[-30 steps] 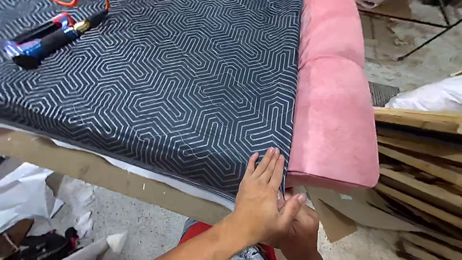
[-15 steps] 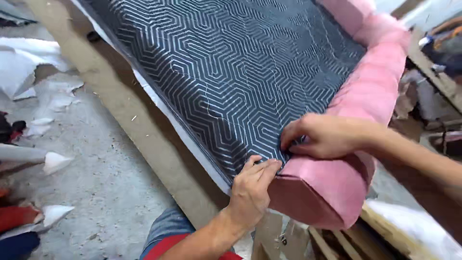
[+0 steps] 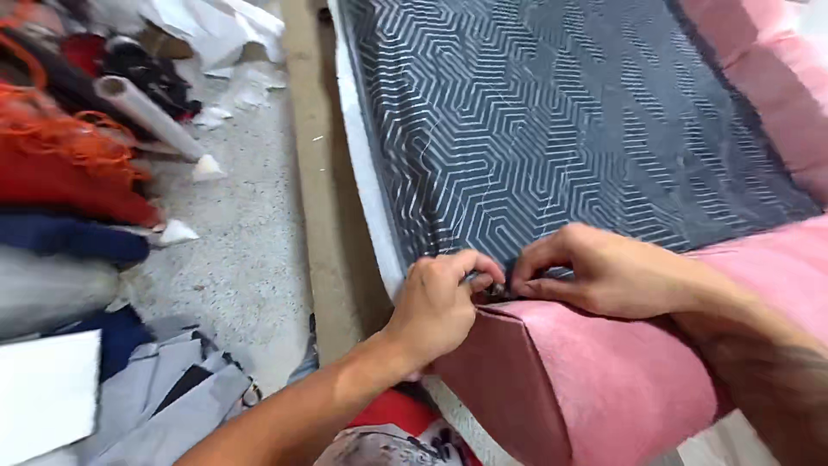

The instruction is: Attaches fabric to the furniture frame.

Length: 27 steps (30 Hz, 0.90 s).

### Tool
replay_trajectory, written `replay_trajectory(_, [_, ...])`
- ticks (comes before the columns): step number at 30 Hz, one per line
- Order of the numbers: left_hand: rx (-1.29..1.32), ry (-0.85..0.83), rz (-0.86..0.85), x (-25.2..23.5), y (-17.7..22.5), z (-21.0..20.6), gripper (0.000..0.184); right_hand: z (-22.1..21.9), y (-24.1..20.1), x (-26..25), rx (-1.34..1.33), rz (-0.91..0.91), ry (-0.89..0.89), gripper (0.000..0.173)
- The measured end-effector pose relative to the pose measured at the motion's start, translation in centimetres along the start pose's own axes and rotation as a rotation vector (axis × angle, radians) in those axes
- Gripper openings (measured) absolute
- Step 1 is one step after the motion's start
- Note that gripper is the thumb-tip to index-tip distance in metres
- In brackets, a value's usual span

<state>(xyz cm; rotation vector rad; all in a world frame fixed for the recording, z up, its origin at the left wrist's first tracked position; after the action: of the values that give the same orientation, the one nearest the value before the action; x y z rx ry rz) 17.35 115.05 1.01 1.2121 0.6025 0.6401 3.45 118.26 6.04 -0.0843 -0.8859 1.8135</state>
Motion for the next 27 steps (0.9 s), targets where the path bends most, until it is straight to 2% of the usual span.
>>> replay_trajectory(4, [0.056,0.012,0.159,-1.0,-0.2,-0.2,0.014,2.2,-2.9,1.4,-0.082,0.215,0.225,0.013])
replay_trajectory(6, [0.079,0.027,0.200,-1.2,-0.3,-0.2,0.014,2.5,-5.2,2.4,-0.040,0.277,0.266,0.023])
replay_trajectory(10, [0.065,0.033,0.314,-1.4,-0.5,0.0,0.012,-1.1,-3.9,2.7,0.227,0.083,0.045,0.065])
replay_trajectory(12, [0.008,0.027,0.329,-0.7,-1.0,-0.5,0.013,-1.8,-3.5,2.4,0.268,0.038,-0.029,0.077])
replay_trajectory(14, [-0.023,0.053,0.274,-0.1,-1.5,-0.8,0.014,-2.0,-3.1,2.0,0.272,-0.005,-0.094,0.081])
replay_trajectory(18, [-0.112,0.166,-0.036,0.4,-0.7,-1.2,0.016,-2.0,-2.7,1.7,0.225,-0.016,-0.112,0.082])
replay_trajectory(21, [-0.168,0.162,-0.260,0.9,0.5,-1.6,0.024,-0.4,-2.0,2.0,0.142,0.044,-0.055,0.069])
replay_trajectory(22, [-0.172,0.144,-0.306,0.9,0.7,-1.7,0.024,1.0,-1.6,2.3,0.095,0.041,0.003,0.058])
replay_trajectory(24, [-0.175,0.105,-0.343,1.0,0.8,-1.8,0.024,5.2,-0.6,3.0,0.037,-0.031,0.235,0.038])
replay_trajectory(26, [-0.196,0.091,-0.381,1.9,1.0,-2.3,0.024,8.8,0.5,2.9,0.001,-0.131,0.415,0.033])
replay_trajectory(27, [-0.217,0.093,-0.404,1.7,1.3,-2.1,0.023,10.4,1.0,1.7,0.010,-0.150,0.425,0.034])
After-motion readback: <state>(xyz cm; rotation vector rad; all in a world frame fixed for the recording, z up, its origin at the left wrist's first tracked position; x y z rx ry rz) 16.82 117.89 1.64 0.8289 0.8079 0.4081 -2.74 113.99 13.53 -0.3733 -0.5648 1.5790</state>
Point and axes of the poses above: each hand's wrist, its own x-axis away from the middle knuckle, its own z-axis out of the back of the hand, y = z × x, the point moved 9 cm from there along -x, towards the middle knuckle
